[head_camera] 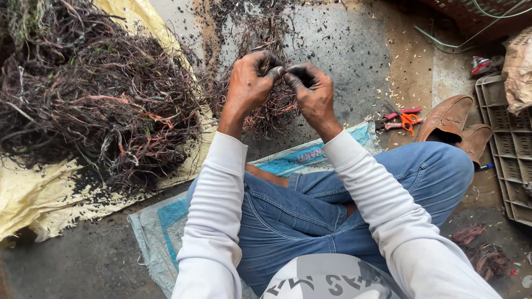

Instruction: The person sits on the floor and manually separates a tangled mass of burnt wires, pulling apart strands and removing debris by hand. The separated material is placed onto a yellow sack beside them.

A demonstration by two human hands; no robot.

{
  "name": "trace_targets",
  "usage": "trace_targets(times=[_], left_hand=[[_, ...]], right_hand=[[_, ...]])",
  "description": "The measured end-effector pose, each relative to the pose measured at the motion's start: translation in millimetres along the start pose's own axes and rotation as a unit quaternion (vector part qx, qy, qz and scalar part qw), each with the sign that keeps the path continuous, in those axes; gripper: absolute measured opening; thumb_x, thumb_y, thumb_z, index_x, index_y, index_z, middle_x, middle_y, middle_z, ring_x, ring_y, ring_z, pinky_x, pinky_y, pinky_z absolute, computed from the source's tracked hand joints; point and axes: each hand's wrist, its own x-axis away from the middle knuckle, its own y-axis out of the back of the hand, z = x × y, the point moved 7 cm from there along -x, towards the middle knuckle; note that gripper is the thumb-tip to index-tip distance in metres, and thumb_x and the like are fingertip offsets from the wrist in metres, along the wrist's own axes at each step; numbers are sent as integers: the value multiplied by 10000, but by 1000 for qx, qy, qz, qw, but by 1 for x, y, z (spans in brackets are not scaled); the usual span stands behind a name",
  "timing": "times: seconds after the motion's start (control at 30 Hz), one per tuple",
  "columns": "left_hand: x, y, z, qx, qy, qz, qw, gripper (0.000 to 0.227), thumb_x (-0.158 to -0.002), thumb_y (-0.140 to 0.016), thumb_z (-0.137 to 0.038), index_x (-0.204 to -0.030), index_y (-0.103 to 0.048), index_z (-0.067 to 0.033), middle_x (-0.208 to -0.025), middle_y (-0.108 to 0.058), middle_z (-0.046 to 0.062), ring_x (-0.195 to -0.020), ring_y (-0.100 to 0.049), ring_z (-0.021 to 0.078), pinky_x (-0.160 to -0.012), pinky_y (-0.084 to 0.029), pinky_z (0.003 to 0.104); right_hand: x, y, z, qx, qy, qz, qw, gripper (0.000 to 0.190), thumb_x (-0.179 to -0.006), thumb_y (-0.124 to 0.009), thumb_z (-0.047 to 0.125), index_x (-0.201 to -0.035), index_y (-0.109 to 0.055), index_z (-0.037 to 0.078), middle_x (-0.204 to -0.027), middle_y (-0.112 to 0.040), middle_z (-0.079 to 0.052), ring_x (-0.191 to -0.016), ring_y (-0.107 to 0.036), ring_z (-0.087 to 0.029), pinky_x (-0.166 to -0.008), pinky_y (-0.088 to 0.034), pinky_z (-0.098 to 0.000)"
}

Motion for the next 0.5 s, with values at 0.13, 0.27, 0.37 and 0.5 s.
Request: trace_targets(times=[0.13,0.27,0.37,0.5], left_hand=[[0,-2,1,-2,-3,-2,1000,104,-907,-729,-156,-998,-768,-126,-992,-784,67,-817,-729,163,-702,-595,347],[1,2,-1,15,-6,-16,1000,84,-924,-727,-160,-981,-765,-111,-934,-791,66,-783,-720,139,-694,-591,350],[1,5,0,36,21,-14,999,91,-925,-728,-163,-986,-763,-105,-856,-786,69,-706,-690,131,-655,-567,350],[0,3,3,73,41,-3,997,98,-920,-717,-169,-983,-757,-106,-823,-756,50,-658,-658,113,-583,-549,328]], right_hand=[[-4,8,-11,-21,-11,-16,1000,106,-1061,-654,100,-1079,-726,24,-962,-731,-42,-859,-669,-97,-787,-578,-251],[-8,20,-18,-119,-40,-76,989,191,-1092,-621,216,-1023,-642,39,-904,-713,-64,-772,-674,-155,-686,-585,-322],[-10,29,-8,-79,-23,-93,992,248,-1077,-626,295,-1107,-689,57,-962,-730,-66,-831,-688,-172,-757,-571,-331],[0,22,-5,2,-69,-65,996,357,-1056,-486,401,-1175,-689,132,-1037,-721,4,-914,-667,-104,-765,-582,-284]])
